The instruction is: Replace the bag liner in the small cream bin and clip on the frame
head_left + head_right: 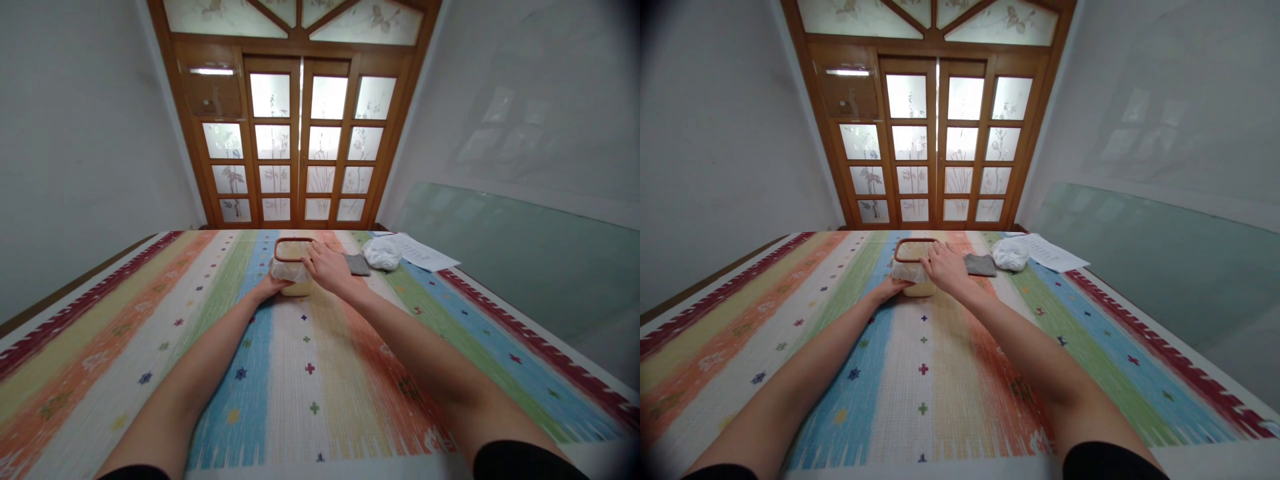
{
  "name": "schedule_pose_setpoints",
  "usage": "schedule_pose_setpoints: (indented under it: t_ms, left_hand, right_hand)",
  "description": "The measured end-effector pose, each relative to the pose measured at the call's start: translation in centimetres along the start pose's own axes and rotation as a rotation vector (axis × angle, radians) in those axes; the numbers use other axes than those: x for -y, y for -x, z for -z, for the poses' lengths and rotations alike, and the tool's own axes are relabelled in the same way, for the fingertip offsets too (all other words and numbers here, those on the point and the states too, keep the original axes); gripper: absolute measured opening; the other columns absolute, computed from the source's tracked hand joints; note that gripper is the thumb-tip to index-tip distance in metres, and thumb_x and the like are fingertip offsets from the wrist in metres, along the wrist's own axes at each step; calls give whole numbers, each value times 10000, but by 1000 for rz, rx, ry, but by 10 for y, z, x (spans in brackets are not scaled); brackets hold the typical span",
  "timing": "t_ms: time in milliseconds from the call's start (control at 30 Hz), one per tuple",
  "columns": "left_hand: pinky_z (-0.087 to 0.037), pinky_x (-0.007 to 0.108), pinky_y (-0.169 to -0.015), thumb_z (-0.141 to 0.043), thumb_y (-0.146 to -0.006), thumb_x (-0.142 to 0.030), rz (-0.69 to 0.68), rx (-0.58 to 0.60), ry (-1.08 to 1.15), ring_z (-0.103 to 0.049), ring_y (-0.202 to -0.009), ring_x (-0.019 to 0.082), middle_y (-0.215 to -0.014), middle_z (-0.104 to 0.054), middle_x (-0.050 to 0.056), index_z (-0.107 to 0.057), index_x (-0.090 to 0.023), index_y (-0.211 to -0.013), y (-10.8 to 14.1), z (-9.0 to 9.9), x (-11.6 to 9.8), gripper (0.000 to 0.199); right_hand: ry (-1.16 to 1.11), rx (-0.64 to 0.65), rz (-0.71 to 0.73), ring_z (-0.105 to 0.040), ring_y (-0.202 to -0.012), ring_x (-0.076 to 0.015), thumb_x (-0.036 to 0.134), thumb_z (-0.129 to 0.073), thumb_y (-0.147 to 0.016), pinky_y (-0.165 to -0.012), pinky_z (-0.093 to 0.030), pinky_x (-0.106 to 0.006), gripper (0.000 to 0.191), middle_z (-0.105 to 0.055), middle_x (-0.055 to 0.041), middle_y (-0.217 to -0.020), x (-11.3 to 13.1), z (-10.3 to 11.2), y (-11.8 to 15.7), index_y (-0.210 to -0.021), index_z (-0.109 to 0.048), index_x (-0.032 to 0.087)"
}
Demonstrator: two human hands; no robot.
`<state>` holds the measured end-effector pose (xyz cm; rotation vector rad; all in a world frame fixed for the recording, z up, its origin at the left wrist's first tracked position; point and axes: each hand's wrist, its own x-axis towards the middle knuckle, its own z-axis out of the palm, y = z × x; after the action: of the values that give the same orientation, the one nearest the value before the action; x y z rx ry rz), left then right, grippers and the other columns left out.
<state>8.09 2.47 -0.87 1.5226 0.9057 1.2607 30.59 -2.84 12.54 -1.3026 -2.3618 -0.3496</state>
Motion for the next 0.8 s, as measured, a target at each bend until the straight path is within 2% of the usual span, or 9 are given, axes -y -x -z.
schedule_pose_setpoints:
  t_ms: [100,300,500,633,800]
  left_hand:
    - [-370,588,-1238,-939,-633,-428,-25,5,-18,-565,-1371,369,-1362,-688,180,-602,-153,-1398,0,0,-2,881]
    - [-339,551,-1262,-936,-650,-413,-55,16,-10,-544,-1384,362,-1376,-685,179,-605,-140,-1369,-3,1,1,837]
    - [-357,549,-1245,-943,-655,-404,-21,24,31,-547,-1369,374,-1311,-714,197,-608,-111,-1340,-2,1,6,817]
    - [-366,581,-1234,-952,-639,-425,-3,11,33,-560,-1362,383,-1322,-707,200,-599,-118,-1359,-1,1,6,858]
    - [-361,586,-1241,-951,-630,-439,-7,3,42,-591,-1339,356,-1348,-698,189,-592,-144,-1391,-3,0,8,891]
  right_hand:
    - [-47,-41,2,-480,-1486,-329,498,-324,-1108,-1280,-259,-510,604,-573,-208,-1550,3,1,12,-1458,-608,96]
    - [-202,-102,2,-588,-1370,-287,454,-346,-1113,-1265,-304,-468,495,-704,-133,-1393,-4,12,20,-1320,-707,186]
    - [-237,-169,-59,-572,-1401,-286,464,-397,-1095,-1220,-392,-457,489,-674,-120,-1456,-13,-2,19,-1362,-695,183]
    - [-234,-148,-69,-504,-1484,-280,478,-418,-1084,-1246,-380,-466,538,-596,-126,-1554,-14,-12,19,-1474,-621,167]
    - [-239,-99,-92,-478,-1511,-274,537,-373,-1089,-1251,-380,-460,596,-561,-124,-1588,-21,-14,12,-1513,-589,178]
